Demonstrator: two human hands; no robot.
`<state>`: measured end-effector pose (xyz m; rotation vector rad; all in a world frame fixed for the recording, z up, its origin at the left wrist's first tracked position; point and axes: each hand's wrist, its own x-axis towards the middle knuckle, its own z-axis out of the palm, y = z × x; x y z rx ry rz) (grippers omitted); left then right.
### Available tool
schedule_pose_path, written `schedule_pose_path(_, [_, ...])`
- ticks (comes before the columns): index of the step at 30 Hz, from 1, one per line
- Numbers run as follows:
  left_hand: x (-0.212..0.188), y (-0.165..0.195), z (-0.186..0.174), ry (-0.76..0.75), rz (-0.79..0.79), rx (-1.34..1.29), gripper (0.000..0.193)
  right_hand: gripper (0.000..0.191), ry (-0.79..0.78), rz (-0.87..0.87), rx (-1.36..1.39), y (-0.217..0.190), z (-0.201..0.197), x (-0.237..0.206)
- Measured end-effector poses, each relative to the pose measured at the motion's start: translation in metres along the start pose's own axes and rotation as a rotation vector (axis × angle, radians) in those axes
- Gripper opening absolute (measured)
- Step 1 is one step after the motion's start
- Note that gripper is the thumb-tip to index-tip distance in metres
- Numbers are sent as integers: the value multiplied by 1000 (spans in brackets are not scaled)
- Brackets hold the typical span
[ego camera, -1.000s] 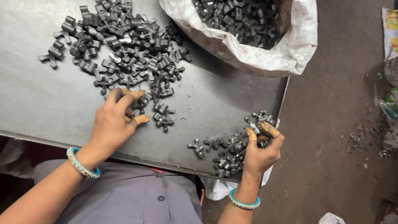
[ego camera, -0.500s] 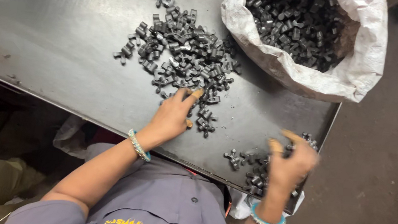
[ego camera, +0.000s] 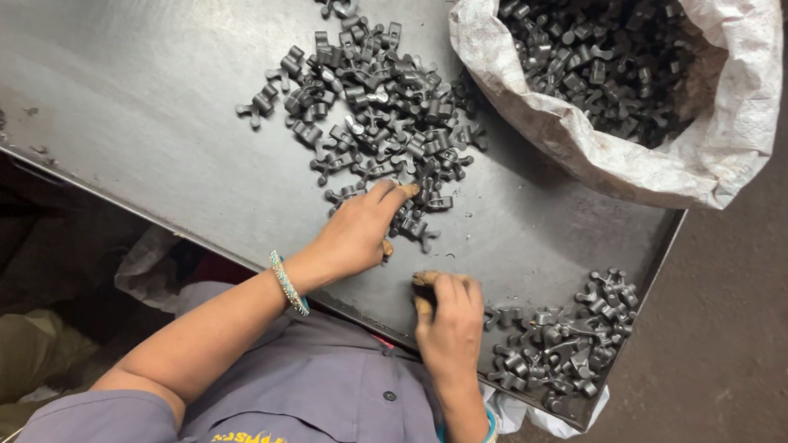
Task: The person repeatedly picks up small dark metal parts from a metal table, inspects them by hand, and places them into a white sack. The process is continuous and repetitive, with the person handling the parts one at a time or in small handfuls.
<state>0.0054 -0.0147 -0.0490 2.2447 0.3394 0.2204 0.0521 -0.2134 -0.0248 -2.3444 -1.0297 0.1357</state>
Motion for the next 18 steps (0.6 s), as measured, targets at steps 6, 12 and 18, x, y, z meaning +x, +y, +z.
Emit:
schedule_pose_path(6, [2,20,18,19,19,-97,81,36,40,-2,-109,14,8,-18])
schedule_pose_path(12, [-6,26,26,177,27,-196,45,30,156,272,752,59,10,-28])
schedule_pose_path(18, [-19,-5,75,-219,-440,-1234,29,39,193,517,1751,110,9,-31])
